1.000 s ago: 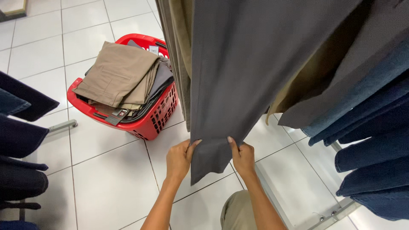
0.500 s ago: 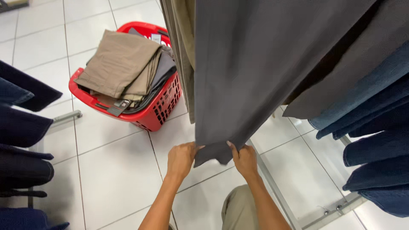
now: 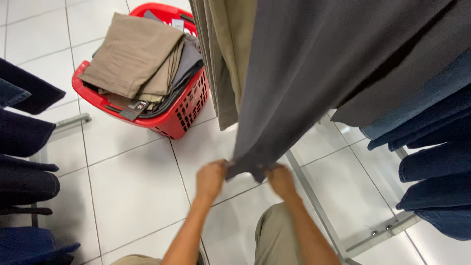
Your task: The person removes folded trousers from a red shopping basket, unfolds them, and hangs them on a clothing rack. They repeat this process for several pairs of trousers, including grey and beige ones, ensuring they are properly placed on hangers.
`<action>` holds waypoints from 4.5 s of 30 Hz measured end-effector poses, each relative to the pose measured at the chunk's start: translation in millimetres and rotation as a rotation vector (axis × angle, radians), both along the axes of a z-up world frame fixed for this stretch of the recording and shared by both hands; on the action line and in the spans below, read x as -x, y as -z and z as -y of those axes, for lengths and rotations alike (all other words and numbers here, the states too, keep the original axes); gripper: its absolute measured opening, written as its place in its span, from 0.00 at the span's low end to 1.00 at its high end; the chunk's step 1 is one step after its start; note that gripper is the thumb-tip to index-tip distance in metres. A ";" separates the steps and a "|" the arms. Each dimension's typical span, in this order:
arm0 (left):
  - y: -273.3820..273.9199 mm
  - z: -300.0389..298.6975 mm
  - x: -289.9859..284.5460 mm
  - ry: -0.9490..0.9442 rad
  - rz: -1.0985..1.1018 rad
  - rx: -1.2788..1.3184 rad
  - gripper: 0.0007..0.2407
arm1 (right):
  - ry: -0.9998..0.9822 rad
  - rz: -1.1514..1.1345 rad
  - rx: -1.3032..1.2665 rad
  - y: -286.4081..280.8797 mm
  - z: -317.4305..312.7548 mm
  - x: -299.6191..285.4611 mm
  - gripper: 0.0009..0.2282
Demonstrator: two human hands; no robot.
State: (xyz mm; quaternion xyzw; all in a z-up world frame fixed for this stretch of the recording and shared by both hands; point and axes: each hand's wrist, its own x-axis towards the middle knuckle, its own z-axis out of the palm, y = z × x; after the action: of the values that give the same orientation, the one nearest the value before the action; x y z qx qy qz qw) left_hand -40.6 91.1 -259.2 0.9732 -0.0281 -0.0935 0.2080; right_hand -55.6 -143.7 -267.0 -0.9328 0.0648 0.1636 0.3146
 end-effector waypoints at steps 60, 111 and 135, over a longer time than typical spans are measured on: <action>-412.4 286.6 -57.2 0.197 0.098 1.197 0.23 | 0.598 1.106 -0.085 -332.6 188.9 8.6 0.14; -335.3 279.6 -46.2 0.044 0.685 1.233 0.27 | 0.548 1.322 -0.106 -333.8 233.0 15.8 0.29; -234.6 243.4 -51.5 0.395 0.693 0.832 0.25 | 0.482 1.083 0.048 -242.9 192.6 17.2 0.27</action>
State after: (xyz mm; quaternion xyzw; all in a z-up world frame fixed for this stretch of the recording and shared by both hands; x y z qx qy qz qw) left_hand 10.9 -152.3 -24.5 0.7596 -0.3101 0.2125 0.5307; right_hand -72.8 -336.4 -24.1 -0.8493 0.1085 -0.4131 0.3102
